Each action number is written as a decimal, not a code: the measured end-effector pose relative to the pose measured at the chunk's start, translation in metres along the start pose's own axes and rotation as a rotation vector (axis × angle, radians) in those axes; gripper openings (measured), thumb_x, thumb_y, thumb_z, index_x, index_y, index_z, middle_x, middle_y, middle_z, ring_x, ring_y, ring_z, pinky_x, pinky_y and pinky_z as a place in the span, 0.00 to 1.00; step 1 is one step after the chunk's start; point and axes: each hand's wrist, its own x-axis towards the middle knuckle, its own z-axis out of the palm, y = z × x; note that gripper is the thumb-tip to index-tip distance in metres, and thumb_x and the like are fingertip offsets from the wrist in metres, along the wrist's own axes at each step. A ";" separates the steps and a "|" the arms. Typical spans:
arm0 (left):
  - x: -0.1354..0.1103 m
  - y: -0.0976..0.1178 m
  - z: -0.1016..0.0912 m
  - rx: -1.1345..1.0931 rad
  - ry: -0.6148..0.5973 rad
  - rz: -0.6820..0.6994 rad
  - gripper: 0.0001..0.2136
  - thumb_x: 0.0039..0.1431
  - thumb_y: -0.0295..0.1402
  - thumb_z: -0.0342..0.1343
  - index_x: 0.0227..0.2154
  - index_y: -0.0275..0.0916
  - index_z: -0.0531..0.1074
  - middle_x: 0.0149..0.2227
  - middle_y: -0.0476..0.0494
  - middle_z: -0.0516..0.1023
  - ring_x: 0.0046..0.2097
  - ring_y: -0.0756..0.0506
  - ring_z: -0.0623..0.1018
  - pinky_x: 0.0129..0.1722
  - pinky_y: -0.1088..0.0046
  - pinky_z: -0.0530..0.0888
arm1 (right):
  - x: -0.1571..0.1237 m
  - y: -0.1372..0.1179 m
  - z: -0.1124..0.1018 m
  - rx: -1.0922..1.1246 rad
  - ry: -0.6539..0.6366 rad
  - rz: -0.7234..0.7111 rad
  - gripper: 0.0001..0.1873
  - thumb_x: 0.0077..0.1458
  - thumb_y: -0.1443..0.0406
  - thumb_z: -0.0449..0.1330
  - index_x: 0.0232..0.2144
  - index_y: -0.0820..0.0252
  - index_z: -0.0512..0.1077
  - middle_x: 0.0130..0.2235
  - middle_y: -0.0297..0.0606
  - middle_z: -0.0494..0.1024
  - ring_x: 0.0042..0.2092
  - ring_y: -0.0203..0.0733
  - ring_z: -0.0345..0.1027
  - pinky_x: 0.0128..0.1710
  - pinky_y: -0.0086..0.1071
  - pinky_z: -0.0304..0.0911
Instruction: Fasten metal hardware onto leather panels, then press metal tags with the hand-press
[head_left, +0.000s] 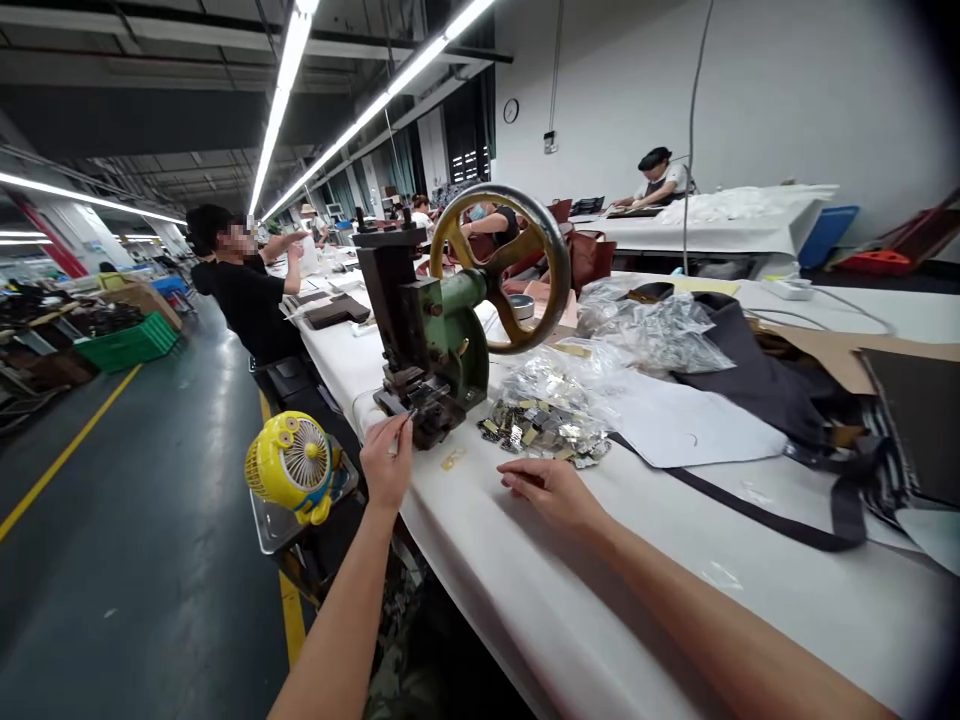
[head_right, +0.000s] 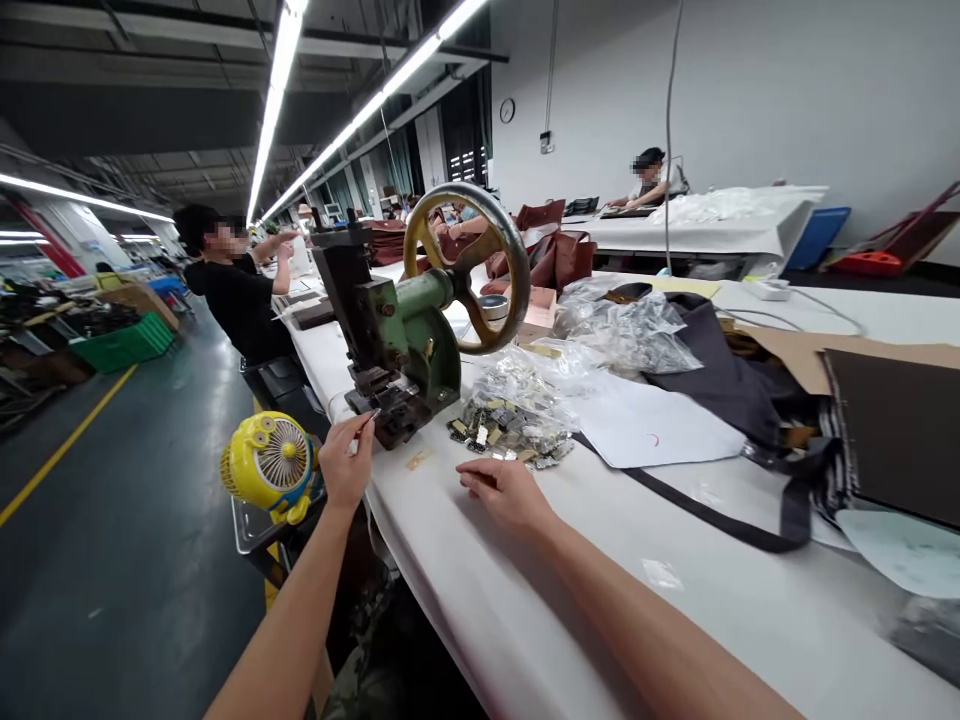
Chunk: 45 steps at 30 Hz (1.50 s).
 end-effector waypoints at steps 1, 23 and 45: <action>0.012 -0.014 -0.001 0.047 0.009 0.051 0.13 0.68 0.41 0.55 0.46 0.40 0.81 0.45 0.39 0.83 0.49 0.41 0.79 0.54 0.58 0.76 | 0.001 0.000 -0.001 -0.024 -0.020 0.010 0.21 0.62 0.55 0.58 0.48 0.62 0.81 0.34 0.43 0.84 0.37 0.48 0.78 0.40 0.38 0.69; 0.063 -0.082 0.006 0.194 -0.506 0.291 0.23 0.74 0.43 0.39 0.65 0.42 0.65 0.68 0.38 0.65 0.72 0.38 0.58 0.71 0.48 0.58 | 0.004 -0.002 -0.005 -0.100 -0.062 -0.012 0.22 0.63 0.52 0.56 0.45 0.59 0.82 0.34 0.42 0.82 0.35 0.47 0.75 0.37 0.36 0.68; 0.017 -0.078 0.031 0.005 -0.214 -0.068 0.21 0.73 0.44 0.42 0.64 0.48 0.60 0.74 0.42 0.50 0.76 0.40 0.45 0.74 0.47 0.51 | 0.209 -0.206 -0.172 -0.647 0.803 -0.305 0.34 0.68 0.52 0.57 0.67 0.68 0.64 0.62 0.67 0.68 0.63 0.65 0.62 0.54 0.55 0.59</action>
